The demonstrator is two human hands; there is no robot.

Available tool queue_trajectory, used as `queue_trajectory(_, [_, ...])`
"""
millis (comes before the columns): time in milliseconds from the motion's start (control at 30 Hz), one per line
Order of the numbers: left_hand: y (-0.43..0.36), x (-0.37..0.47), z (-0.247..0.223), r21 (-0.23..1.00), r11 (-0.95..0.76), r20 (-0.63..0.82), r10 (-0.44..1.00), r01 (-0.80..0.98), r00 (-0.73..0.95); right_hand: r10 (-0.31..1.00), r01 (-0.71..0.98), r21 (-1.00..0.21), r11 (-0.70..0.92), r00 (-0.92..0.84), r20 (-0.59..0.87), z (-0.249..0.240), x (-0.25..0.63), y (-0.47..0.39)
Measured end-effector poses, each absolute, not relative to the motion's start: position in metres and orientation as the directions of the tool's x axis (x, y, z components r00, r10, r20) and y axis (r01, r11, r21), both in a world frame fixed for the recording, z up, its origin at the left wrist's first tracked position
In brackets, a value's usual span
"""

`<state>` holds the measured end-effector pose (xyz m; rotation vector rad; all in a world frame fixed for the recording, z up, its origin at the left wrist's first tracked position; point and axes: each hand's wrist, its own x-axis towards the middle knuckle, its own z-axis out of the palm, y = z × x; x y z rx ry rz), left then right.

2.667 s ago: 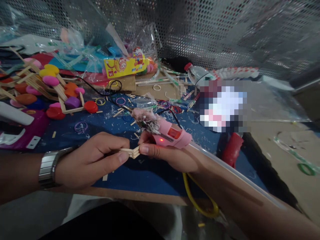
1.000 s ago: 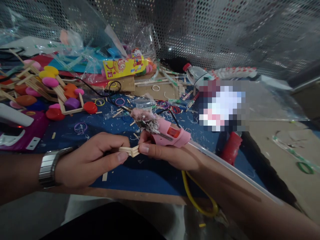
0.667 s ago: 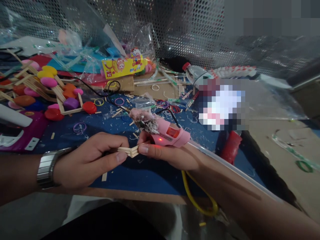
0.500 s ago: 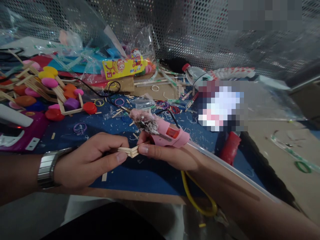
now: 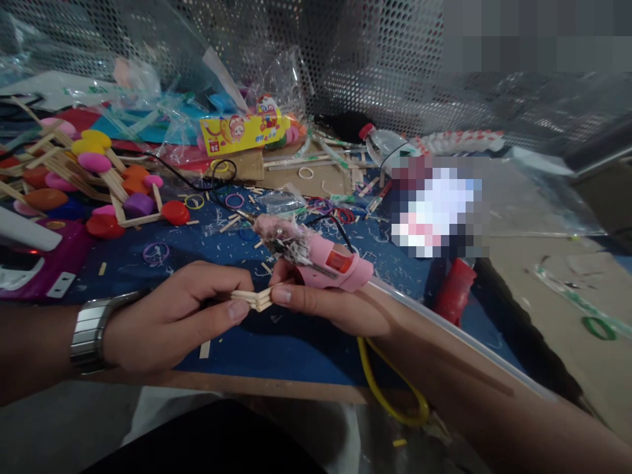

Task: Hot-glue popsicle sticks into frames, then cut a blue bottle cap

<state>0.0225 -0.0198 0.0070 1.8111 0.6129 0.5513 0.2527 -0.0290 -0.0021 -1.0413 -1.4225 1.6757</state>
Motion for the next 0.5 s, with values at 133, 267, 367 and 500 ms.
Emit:
queue_trajectory(133, [-0.0199,0.0218,0.0064,0.956,-0.261,0.074,0.650,0.131,0.757,0.887,0.061,-0.989,-0.133,-0.439,-0.146,-0.0038,0.2528,-0.0267])
queue_trajectory(267, [-0.0195,0.0211,0.0055,0.957,-0.257,0.073,0.654,0.131,0.753,0.882,0.048,-0.986,-0.161,-0.442,-0.166,-0.0061,0.2519,-0.0267])
queue_trajectory(367, [-0.0205,0.0208,0.0053,0.957,-0.262,0.082,0.653,0.123,0.753,0.893,-0.013,-0.987,-0.161,-0.427,-0.140,-0.0054,0.2511,-0.0275])
queue_trajectory(500, [-0.0213,0.0206,0.0050,0.955,-0.270,0.087,0.650,0.123,0.755,0.895,-0.059,-0.984,-0.168,-0.427,-0.127,-0.0045,0.2510,-0.0283])
